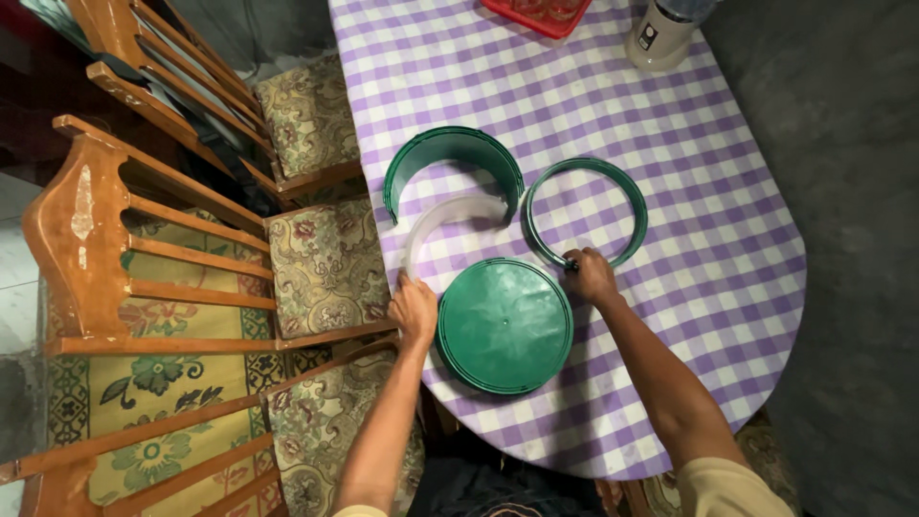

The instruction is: The person assembles green plastic components on a table. They fit a curved green ring onto a green circular base, then place a flat green disc on top to form a container-like shape. The person repeats this process with additional identical parts.

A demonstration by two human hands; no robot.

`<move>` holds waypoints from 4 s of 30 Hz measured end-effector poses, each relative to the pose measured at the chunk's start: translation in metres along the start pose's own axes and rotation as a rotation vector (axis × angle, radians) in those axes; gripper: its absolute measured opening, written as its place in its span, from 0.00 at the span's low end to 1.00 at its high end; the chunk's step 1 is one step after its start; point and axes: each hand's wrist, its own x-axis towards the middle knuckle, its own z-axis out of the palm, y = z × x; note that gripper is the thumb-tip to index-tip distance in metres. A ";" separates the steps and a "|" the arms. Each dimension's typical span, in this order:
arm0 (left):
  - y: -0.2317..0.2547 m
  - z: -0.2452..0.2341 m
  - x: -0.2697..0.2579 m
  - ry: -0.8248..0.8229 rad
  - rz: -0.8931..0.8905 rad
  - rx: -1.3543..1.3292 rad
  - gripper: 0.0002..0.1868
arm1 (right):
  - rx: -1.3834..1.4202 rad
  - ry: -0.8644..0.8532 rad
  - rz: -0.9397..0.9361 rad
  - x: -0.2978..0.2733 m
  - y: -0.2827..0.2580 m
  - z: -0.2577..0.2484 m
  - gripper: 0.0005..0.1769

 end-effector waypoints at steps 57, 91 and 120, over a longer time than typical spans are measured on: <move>0.058 -0.001 -0.023 -0.200 0.578 -0.291 0.29 | -0.079 0.147 0.066 -0.049 -0.075 -0.051 0.31; -0.009 -0.008 -0.068 0.092 0.058 -0.379 0.12 | 0.332 0.154 0.141 -0.112 -0.039 -0.012 0.17; 0.076 -0.064 -0.119 -0.713 -0.012 -1.227 0.33 | 1.267 0.068 0.354 -0.097 0.043 -0.142 0.25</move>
